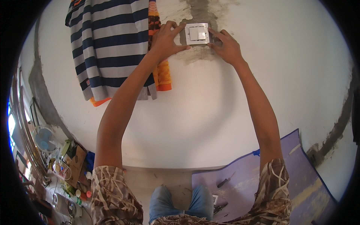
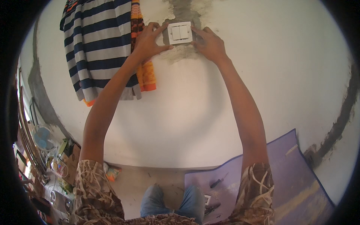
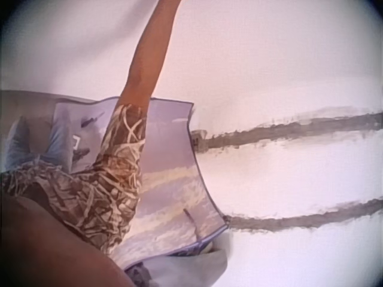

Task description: The person installs a light switch into a wall by inserting the component, securing it with a screwdriver, and placing the plastic cover plate over the assembly.

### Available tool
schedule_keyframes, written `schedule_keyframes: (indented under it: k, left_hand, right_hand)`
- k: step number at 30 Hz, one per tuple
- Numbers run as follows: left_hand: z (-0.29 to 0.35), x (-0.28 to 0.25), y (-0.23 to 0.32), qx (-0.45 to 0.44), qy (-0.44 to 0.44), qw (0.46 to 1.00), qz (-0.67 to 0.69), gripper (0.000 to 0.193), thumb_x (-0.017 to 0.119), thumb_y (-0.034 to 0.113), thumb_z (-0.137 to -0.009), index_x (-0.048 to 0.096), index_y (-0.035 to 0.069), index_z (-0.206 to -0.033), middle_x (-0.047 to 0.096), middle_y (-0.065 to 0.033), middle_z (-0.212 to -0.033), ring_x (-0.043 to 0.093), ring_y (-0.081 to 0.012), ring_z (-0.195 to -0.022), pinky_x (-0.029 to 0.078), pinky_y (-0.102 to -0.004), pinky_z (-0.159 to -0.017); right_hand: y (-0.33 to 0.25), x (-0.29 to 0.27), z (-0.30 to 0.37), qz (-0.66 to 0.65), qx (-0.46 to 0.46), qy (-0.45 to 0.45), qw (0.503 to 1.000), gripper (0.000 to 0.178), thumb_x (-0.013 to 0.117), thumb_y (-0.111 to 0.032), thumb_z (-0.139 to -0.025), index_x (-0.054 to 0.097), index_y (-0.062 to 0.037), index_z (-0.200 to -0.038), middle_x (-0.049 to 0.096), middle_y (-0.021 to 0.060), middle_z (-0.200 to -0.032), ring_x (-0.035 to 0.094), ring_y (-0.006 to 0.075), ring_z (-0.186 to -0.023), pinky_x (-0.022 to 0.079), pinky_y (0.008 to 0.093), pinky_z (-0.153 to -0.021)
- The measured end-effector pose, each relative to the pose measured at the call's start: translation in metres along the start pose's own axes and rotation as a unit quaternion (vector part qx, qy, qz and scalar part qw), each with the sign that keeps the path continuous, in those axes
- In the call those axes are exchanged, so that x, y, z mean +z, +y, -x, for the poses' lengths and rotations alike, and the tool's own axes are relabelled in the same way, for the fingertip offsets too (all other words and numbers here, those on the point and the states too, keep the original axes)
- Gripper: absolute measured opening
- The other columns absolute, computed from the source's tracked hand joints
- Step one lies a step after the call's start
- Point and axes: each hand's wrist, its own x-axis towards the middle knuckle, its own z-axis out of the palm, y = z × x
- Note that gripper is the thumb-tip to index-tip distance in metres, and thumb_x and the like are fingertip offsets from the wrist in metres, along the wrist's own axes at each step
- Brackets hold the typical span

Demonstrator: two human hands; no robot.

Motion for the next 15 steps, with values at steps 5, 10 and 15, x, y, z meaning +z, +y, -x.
schedule_keyframes:
  k: [5,10,15]
  left_hand:
    - [0.002,-0.001,0.0,-0.004,0.004,1.0,0.016,0.079,0.082,0.046,-0.071,0.053,0.021,-0.14,0.05,-0.0077,-0.121,0.051,-0.0264,-0.116,0.048,-0.0419,-0.093]
    - [0.002,0.003,0.002,0.007,0.024,1.0,0.008,0.079,0.082,0.045,-0.071,0.053,0.021,-0.14,0.05,-0.0077,-0.12,0.051,-0.0263,-0.114,0.048,-0.0422,-0.092]
    - [0.001,0.0,0.001,-0.007,0.0,1.0,0.007,0.079,0.08,0.047,-0.074,0.051,0.023,-0.143,0.049,-0.0096,-0.124,0.05,-0.0266,-0.117,0.047,-0.0413,-0.095]
  right_hand:
    - [-0.009,-0.001,-0.001,-0.025,0.027,-0.018,0.999,0.064,0.073,-0.031,-0.084,0.048,-0.0261,-0.143,0.06,0.0047,-0.103,0.064,0.023,-0.095,0.053,0.0378,-0.083]
    - [-0.008,-0.001,-0.001,-0.017,0.035,-0.011,0.999,0.069,0.076,-0.032,-0.082,0.046,-0.0282,-0.144,0.06,0.0049,-0.103,0.063,0.0224,-0.097,0.052,0.0377,-0.085]
    - [-0.011,0.0,-0.001,0.011,0.041,-0.018,0.999,0.068,0.074,-0.033,-0.084,0.044,-0.0303,-0.145,0.059,0.0047,-0.104,0.064,0.0222,-0.098,0.052,0.038,-0.084]
